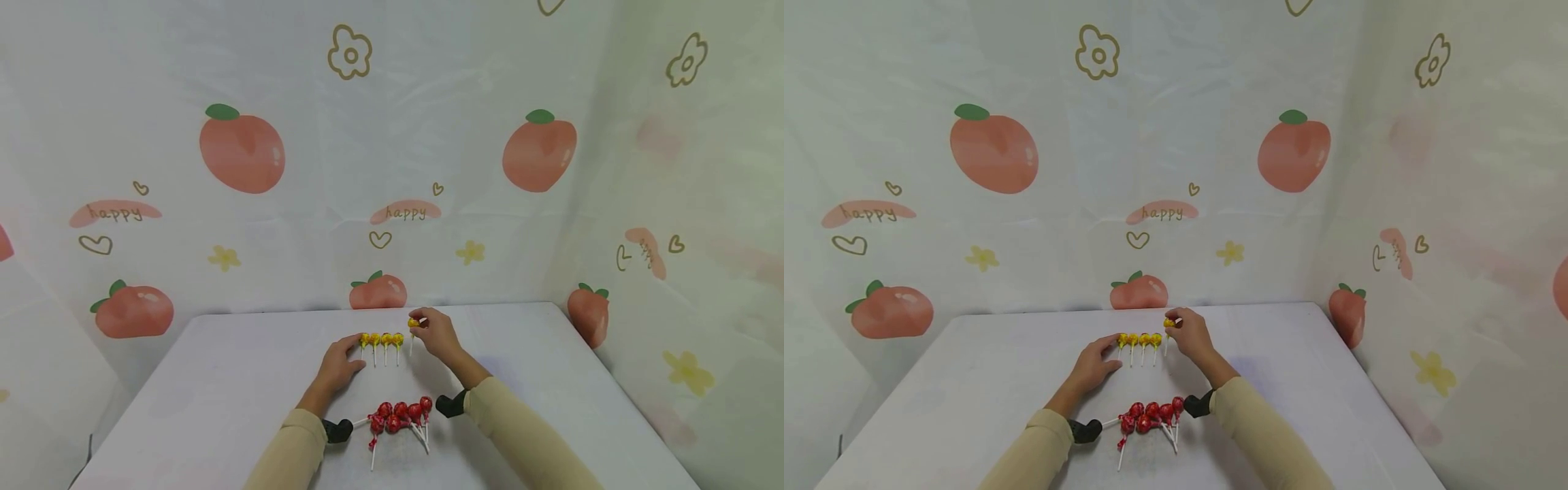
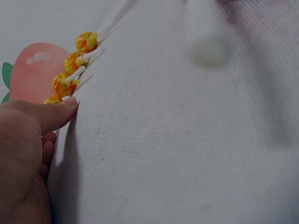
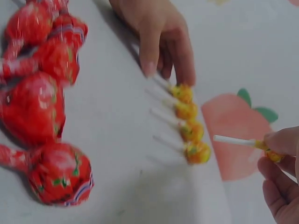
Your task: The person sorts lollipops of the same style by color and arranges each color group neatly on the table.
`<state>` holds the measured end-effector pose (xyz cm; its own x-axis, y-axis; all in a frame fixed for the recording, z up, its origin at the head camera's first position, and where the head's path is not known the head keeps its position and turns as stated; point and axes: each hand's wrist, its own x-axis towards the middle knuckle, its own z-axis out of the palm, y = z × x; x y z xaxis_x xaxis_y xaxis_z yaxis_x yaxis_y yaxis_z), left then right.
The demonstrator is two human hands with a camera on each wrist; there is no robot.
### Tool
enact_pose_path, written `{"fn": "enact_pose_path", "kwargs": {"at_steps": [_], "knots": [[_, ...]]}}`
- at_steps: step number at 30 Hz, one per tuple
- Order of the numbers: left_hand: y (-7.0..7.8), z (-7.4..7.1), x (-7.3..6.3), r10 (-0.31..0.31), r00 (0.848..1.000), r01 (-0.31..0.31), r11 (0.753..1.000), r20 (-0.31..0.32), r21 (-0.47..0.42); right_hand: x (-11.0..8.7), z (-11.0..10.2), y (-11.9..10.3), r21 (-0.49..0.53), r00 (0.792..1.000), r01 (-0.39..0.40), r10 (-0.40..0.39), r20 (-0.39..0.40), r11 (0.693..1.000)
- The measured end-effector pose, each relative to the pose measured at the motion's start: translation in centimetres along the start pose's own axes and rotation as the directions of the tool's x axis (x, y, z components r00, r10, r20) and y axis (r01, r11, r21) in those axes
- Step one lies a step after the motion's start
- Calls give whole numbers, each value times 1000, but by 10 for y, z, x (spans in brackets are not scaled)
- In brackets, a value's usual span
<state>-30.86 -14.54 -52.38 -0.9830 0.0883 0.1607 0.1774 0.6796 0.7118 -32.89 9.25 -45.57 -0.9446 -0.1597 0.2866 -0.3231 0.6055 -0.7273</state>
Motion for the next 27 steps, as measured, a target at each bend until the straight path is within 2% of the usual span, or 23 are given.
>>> {"fn": "enact_pose_path", "kwargs": {"at_steps": [10, 18, 21, 27], "knots": [[0, -1, -2, 11, 1000, -11, 1000, 0, 2, 7, 9, 26, -102, 990, -122, 129, 62, 987], [0, 0, 0, 4, 1000, -4, 1000, -3, 1, 10, 22, 42, -89, 990, -121, 126, 55, 989], [0, 0, 0, -3, 1000, 3, 1000, -2, 0, 11, 25, 43, -78, 991, -116, 120, 53, 990], [0, 0, 0, -3, 1000, 3, 1000, -1, 2, 10, 31, 40, -54, 986, -157, 159, 54, 986]]}}
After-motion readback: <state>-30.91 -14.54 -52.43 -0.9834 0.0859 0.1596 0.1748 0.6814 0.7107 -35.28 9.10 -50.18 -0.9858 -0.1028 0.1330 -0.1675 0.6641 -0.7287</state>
